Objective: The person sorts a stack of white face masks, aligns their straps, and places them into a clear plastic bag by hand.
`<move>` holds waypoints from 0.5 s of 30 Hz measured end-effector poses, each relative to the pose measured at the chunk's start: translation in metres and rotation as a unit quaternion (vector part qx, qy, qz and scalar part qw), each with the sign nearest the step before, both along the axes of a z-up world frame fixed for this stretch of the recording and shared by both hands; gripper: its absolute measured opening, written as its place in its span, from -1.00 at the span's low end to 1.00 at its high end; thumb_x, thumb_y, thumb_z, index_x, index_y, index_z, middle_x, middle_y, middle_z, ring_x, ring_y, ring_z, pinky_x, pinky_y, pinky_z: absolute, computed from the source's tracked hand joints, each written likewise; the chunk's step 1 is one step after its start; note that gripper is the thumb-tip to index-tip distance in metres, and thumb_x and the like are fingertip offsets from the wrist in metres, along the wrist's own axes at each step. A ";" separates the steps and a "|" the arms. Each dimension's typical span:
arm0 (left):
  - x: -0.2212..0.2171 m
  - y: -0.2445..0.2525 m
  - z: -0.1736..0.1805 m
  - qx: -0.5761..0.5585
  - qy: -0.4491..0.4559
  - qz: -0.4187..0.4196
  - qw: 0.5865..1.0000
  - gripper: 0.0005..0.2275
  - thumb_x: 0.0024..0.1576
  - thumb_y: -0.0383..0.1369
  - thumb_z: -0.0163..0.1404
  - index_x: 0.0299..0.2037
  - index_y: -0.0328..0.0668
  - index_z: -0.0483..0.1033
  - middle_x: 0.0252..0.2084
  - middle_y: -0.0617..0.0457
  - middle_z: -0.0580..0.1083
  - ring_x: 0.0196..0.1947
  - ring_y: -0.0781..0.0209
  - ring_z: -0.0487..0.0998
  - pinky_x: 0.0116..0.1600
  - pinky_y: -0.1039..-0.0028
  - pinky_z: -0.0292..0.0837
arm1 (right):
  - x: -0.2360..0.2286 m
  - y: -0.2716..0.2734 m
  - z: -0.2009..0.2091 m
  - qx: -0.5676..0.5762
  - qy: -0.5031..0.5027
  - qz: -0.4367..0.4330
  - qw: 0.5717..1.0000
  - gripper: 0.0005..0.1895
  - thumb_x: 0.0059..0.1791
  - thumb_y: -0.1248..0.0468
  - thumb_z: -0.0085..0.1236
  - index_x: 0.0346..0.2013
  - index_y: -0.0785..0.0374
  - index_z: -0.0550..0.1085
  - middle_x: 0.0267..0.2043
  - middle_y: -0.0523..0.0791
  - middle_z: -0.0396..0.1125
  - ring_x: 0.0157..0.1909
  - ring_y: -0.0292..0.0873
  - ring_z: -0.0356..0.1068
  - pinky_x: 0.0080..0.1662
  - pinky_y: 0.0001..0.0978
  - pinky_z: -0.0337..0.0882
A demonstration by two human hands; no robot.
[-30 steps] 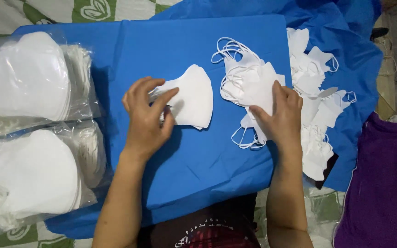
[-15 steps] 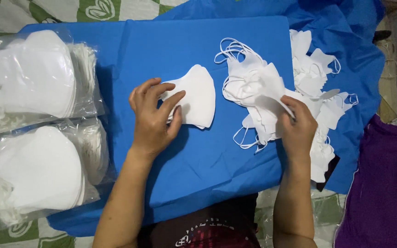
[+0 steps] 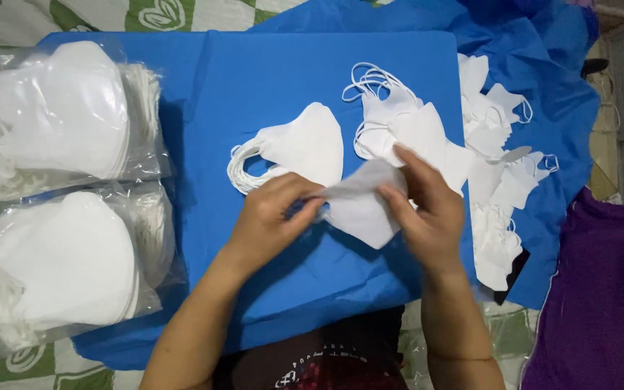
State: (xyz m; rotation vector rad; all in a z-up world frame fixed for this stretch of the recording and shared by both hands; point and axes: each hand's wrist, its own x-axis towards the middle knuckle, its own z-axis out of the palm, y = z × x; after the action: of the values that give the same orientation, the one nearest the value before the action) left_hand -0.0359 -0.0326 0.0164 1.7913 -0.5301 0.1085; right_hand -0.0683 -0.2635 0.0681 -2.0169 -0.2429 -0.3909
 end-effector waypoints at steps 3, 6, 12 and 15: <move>0.008 0.013 0.005 -0.031 0.056 0.047 0.997 -0.89 0.08 -0.45 0.25 -0.21 -0.06 0.70 -0.35 0.09 0.64 -0.30 0.04 0.69 -0.15 0.32 0.57 | 0.009 0.015 -0.030 0.158 0.069 0.026 0.985 -0.24 0.04 0.44 0.15 0.50 0.25 0.07 -0.03 0.17 0.46 -0.05 -0.03 0.49 -0.11 -0.18 0.59; 0.011 0.021 0.009 -0.040 0.103 0.128 0.986 -0.83 0.06 -0.46 0.28 -0.15 -0.21 0.67 -0.33 -0.14 0.62 -0.32 -0.06 0.68 -0.23 0.22 0.56 | 0.013 0.031 -0.057 0.193 0.086 0.010 0.977 -0.31 0.09 0.48 0.07 0.49 0.20 0.11 -0.37 -0.06 0.41 -0.45 -0.34 0.30 -0.43 -0.55 0.35; 0.026 0.041 0.013 0.034 0.001 0.230 0.973 -0.79 0.12 -0.58 0.27 -0.05 -0.30 0.66 -0.38 -0.15 0.53 -0.47 0.03 0.55 -0.41 0.35 0.46 | 0.044 0.035 -0.075 0.023 0.036 -0.050 0.998 -0.58 0.11 0.34 0.14 0.28 0.18 0.43 0.00 -0.01 0.52 -0.23 -0.29 0.45 -0.22 -0.40 0.46; 0.029 0.043 0.005 0.059 -0.006 0.247 0.967 -0.77 0.10 -0.61 0.28 -0.04 -0.36 0.66 -0.37 -0.14 0.50 -0.49 0.06 0.51 -0.43 0.36 0.44 | 0.057 0.039 -0.084 -0.055 0.026 -0.047 0.997 -0.61 0.14 0.32 0.10 0.29 0.21 0.41 0.21 -0.02 0.42 0.15 -0.03 0.46 0.12 -0.18 0.49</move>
State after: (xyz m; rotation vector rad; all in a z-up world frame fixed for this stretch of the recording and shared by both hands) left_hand -0.0069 0.0105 0.0218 2.0087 -0.0873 0.4388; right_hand -0.0113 -0.2248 -0.0156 -2.1489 -0.1401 -0.3917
